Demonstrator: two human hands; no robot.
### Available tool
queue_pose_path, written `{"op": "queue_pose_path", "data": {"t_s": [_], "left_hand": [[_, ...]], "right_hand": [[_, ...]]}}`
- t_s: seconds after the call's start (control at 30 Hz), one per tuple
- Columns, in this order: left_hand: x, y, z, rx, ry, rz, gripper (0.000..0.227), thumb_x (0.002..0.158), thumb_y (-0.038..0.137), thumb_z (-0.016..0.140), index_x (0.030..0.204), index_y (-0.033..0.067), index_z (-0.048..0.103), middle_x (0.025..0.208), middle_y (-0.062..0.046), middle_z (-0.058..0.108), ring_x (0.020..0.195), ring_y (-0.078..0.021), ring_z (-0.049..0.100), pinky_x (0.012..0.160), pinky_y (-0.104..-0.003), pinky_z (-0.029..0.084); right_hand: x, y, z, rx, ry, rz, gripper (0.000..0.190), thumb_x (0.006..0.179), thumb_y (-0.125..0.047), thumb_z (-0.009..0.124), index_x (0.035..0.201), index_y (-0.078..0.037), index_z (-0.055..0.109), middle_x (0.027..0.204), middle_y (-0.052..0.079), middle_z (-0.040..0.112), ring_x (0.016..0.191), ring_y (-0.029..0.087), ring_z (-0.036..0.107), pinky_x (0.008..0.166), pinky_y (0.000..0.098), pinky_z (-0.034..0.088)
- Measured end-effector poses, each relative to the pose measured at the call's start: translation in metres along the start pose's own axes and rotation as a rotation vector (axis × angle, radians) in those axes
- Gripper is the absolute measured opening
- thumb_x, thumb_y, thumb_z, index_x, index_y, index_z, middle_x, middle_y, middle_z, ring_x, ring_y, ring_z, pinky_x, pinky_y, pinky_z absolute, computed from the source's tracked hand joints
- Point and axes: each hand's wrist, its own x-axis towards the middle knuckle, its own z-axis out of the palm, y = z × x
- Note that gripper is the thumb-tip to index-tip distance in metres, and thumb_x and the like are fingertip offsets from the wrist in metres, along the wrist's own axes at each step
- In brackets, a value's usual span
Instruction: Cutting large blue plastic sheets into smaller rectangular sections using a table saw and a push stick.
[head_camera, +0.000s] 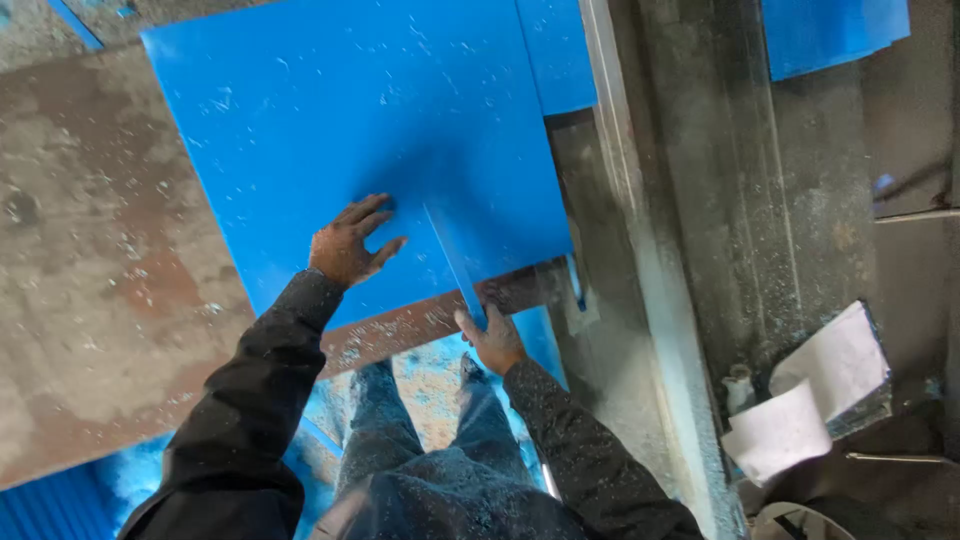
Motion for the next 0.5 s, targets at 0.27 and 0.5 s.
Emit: {"op": "queue_pose_path", "data": {"t_s": [0.27,0.5], "left_hand": [[0.176,-0.112,-0.109,0.061,0.389,-0.073,0.069,0.093,0.045,0.085,0.145,0.0071,0.061,0.151,-0.018,0.053,0.134,-0.0432,0.050,0.106,-0.058,0.047],[0.257,-0.194,-0.099,0.122,0.259,-0.136,0.078,0.098,0.066,0.077,0.152,0.0130,0.056,0.154,-0.022,0.045,0.137,-0.0489,0.039,0.110,-0.071,0.028]], "right_hand": [[0.054,-0.015,0.121,-0.131,0.271,-0.105,0.103,0.093,-0.079,0.055,0.157,0.000,0.037,0.154,0.026,0.047,0.136,0.048,0.048,0.107,0.0608,0.045],[0.077,-0.013,0.151,0.015,0.468,0.175,0.109,0.086,-0.084,0.058,0.132,0.015,0.052,0.101,0.019,0.068,0.087,0.039,0.067,0.074,0.0609,0.056]]}}
